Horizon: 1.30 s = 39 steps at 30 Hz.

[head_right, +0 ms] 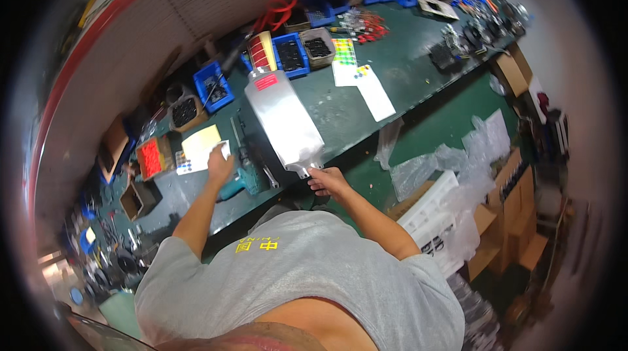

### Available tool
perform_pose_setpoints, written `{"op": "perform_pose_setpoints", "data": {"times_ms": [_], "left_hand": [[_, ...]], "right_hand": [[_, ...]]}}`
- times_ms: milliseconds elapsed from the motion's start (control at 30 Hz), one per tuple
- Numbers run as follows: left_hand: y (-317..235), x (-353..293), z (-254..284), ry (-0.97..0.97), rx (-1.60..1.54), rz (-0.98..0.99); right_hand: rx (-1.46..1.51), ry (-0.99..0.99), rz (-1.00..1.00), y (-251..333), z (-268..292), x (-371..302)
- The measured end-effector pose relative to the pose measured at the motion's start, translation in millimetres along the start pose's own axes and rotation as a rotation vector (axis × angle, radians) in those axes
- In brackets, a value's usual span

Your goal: The person applies adhesive stickers to a silver metal housing, then uses a cordless drill to fasten it. They connect wires to a heatsinked electronic module, attach a small black control box, and secure components with the drill.

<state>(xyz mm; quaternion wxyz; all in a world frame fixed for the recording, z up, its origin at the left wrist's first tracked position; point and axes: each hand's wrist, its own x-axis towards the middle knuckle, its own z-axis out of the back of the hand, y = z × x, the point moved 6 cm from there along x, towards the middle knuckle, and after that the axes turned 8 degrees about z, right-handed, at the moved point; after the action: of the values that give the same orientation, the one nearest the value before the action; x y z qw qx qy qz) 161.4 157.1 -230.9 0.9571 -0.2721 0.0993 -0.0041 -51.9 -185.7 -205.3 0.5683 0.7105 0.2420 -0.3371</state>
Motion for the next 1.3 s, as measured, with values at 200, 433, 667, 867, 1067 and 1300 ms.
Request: {"op": "perform_pose_setpoints", "data": {"times_ms": [200, 433, 667, 867, 1067, 1300], "left_hand": [[-142.5, 146.8, 29.2, -0.007, -0.339, -0.256], [-167.1, 213.4, -2.9, 0.207, -0.357, -0.264], [-211.7, 193.6, 42.3, 0.042, -0.437, -0.368], [-267.4, 153.7, 52.7, 0.087, -0.384, -0.421], [-316.7, 132.5, -15.5, 0.235, -0.435, -0.385], [-351.4, 116.3, -92.4, 0.223, -0.307, -0.238]], "right_hand": [[-0.044, -0.094, -0.008, 7.0, -4.6, -3.8], [-0.084, -0.147, 0.003, 23.0, -11.5, -8.2], [-0.028, -0.172, 0.052, 31.5, -11.6, -24.4], [-0.065, -0.356, 0.113, 43.4, 52.9, -57.9], [-0.116, -0.588, 0.135, 42.7, 172.5, -60.4], [-0.283, -0.701, 0.187, 67.6, 301.8, -22.3]]}}
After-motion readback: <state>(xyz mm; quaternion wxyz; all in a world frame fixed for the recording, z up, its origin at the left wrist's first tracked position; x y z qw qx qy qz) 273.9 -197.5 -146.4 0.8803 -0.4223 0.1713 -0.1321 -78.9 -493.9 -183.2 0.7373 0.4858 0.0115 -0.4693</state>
